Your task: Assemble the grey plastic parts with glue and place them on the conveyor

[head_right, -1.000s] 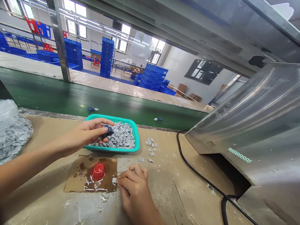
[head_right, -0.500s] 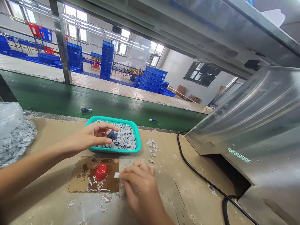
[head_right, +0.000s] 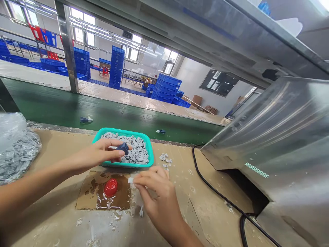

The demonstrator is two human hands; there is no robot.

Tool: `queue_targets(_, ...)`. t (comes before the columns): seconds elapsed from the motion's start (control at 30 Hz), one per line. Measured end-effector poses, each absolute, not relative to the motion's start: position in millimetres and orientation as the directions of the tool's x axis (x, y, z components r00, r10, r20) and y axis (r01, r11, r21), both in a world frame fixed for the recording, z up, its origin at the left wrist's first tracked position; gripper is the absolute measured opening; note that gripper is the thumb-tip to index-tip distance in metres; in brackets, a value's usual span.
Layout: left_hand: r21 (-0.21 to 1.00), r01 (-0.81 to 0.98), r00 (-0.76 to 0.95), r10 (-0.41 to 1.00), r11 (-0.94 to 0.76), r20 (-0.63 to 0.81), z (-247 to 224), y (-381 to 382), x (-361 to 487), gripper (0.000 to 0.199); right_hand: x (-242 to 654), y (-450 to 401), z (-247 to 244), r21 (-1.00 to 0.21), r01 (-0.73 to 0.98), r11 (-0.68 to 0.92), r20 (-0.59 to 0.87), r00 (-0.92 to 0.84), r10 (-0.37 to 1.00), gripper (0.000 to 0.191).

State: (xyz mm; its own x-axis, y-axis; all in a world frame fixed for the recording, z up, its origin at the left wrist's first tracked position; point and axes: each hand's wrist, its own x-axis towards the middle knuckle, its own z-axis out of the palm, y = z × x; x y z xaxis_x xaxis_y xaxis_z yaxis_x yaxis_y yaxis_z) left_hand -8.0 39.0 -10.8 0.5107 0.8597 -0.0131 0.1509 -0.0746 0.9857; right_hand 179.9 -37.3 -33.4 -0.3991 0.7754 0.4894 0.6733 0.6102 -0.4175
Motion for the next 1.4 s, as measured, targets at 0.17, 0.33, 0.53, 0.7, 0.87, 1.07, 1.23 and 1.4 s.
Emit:
queue_targets(0.17,0.761,0.424,0.493,0.83,-0.491,0.261,-12,36,-8,0.02,184,-31,-18,-0.505,0.603,0.617,0.512,-0.367,0.777,0.015)
queue_targets(0.33,0.758,0.374,0.506,0.802,-0.534,0.316,-10,32,-7,0.012,176,-16,0,-0.648,0.546,0.532,0.553,-0.143,0.821,0.011)
queue_targets(0.53,0.771,0.332,0.513,0.79,-0.543,0.335,-11,30,-7,0.011,169,-2,-8,-0.715,0.513,0.475,0.486,-0.124,0.865,0.01)
queue_targets(0.7,0.759,0.329,0.515,0.78,-0.562,0.354,-9,29,-7,0.01,171,1,-10,-0.703,0.489,0.517,0.502,-0.173,0.847,0.012)
queue_targets(0.87,0.851,0.179,0.457,0.808,-0.494,0.373,-8,30,-6,0.009,170,2,-8,-0.707,0.44,0.553,0.496,-0.248,0.832,0.013)
queue_targets(1.07,0.847,-0.513,0.282,0.959,0.138,0.015,-14,33,8,0.023,150,19,-8,-0.33,0.593,0.734,0.768,-0.283,0.574,0.013)
queue_targets(1.23,0.914,-0.399,0.129,0.991,0.07,-0.02,-13,48,13,0.015,132,41,-7,-0.155,0.619,0.77,0.778,-0.404,0.481,0.023)
queue_targets(1.4,0.984,0.097,0.024,0.989,-0.147,0.145,-11,111,-37,0.025,159,63,0,-0.375,0.69,0.619,0.658,-0.272,0.702,0.034)
